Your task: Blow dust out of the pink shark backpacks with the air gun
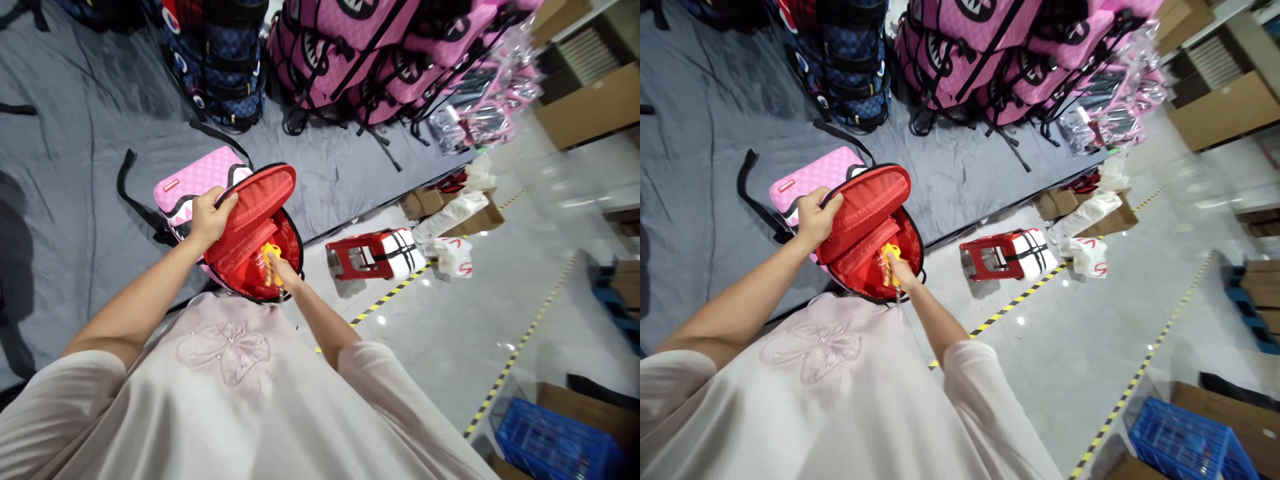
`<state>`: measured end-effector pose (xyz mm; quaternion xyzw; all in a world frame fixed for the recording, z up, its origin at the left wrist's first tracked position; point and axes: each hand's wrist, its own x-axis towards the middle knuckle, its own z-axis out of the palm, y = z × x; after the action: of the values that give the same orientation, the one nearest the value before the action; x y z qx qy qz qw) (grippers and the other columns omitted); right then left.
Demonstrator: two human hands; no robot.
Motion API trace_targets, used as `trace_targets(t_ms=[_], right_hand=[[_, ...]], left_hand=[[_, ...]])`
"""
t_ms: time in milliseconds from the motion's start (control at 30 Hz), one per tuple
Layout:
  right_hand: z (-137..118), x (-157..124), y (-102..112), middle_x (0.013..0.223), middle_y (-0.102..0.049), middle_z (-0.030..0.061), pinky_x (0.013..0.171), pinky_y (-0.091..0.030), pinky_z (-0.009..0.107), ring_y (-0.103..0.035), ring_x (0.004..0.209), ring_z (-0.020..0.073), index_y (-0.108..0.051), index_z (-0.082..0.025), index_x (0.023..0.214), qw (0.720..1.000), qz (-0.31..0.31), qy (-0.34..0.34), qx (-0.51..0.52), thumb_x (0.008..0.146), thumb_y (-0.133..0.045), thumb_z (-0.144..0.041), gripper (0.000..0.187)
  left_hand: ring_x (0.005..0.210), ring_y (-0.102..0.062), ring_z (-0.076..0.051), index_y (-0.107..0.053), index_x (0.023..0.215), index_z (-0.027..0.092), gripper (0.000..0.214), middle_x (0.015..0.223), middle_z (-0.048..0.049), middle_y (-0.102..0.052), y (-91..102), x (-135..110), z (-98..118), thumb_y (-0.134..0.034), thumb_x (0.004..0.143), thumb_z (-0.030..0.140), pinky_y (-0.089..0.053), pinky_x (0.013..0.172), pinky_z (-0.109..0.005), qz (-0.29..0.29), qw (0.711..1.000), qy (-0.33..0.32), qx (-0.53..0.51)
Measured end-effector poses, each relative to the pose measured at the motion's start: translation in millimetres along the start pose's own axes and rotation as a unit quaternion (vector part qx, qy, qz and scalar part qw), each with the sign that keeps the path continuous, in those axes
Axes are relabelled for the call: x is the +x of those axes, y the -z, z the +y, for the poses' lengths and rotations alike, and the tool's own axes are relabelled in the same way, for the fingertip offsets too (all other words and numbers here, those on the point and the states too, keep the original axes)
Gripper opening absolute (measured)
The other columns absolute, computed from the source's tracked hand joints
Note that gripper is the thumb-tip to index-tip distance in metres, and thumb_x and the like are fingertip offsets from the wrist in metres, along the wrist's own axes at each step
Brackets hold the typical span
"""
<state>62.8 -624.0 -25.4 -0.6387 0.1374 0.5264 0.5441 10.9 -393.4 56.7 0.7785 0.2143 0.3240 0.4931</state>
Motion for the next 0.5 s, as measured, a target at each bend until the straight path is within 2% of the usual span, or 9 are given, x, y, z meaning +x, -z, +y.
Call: trace_targets(t_ms=[67, 133, 267, 367, 500], right_hand=[[18, 23, -22, 0.045, -0.043, -0.0053, 0.040, -0.043, 0.021, -0.042, 0.036, 0.0090, -0.044, -0.021, 0.072, 0.996, 0.003, 0.035, 0.080, 0.105, -0.033, -0.048, 0.044], [27, 36, -33, 0.044, -0.040, -0.0067, 0.038, -0.040, 0.021, -0.039, 0.035, 0.0086, -0.045, -0.021, 0.073, 0.993, 0.003, 0.082, 0.090, 0.104, -0.034, -0.049, 0.044], [32, 38, -29, 0.043, -0.041, -0.0078, 0.036, -0.037, 0.020, -0.041, 0.035, 0.0087, -0.045, -0.022, 0.074, 0.989, -0.001, 0.144, 0.028, 0.098, -0.050, -0.055, 0.041], [34, 35, -26, 0.044, -0.042, -0.0072, 0.038, -0.037, 0.020, -0.042, 0.036, 0.0087, -0.044, -0.023, 0.072, 0.987, 0.011, 0.158, -0.031, 0.096, -0.052, -0.057, 0.043], [30, 33, -31, 0.045, -0.040, -0.0064, 0.040, -0.036, 0.022, -0.040, 0.038, 0.0098, -0.043, -0.023, 0.070, 0.977, 0.032, 0.152, -0.143, 0.100, -0.049, -0.048, 0.039]], left_hand=[[0.054, -0.033, -0.011, -0.048, 0.060, 0.020, 0.035, 0.055, 0.0041, -0.038, -1.5, 0, -2, -0.061, 0.083, 0.043, -0.028, 0.053, -0.027, -0.003, 1.000, 0.000, -0.003], [0.054, -0.033, -0.011, -0.048, 0.061, 0.021, 0.035, 0.055, 0.0041, -0.038, -2.9, 0, -4, -0.061, 0.083, 0.043, -0.028, 0.053, -0.027, -0.004, 1.000, 0.003, -0.004], [0.056, -0.033, -0.012, -0.045, 0.060, 0.021, 0.039, 0.056, 0.0039, -0.035, -6.4, 5, -9, -0.062, 0.085, 0.045, -0.029, 0.054, -0.027, 0.007, 1.000, 0.014, 0.003], [0.057, -0.035, -0.012, -0.045, 0.061, 0.021, 0.040, 0.057, 0.0036, -0.036, -10.5, 9, -11, -0.063, 0.086, 0.047, -0.031, 0.055, -0.027, -0.002, 1.000, 0.015, -0.002], [0.059, -0.040, -0.012, -0.046, 0.062, 0.021, 0.038, 0.058, 0.0038, -0.037, -12.2, 13, -7, -0.066, 0.086, 0.043, -0.034, 0.060, -0.027, -0.029, 0.999, 0.016, -0.018]])
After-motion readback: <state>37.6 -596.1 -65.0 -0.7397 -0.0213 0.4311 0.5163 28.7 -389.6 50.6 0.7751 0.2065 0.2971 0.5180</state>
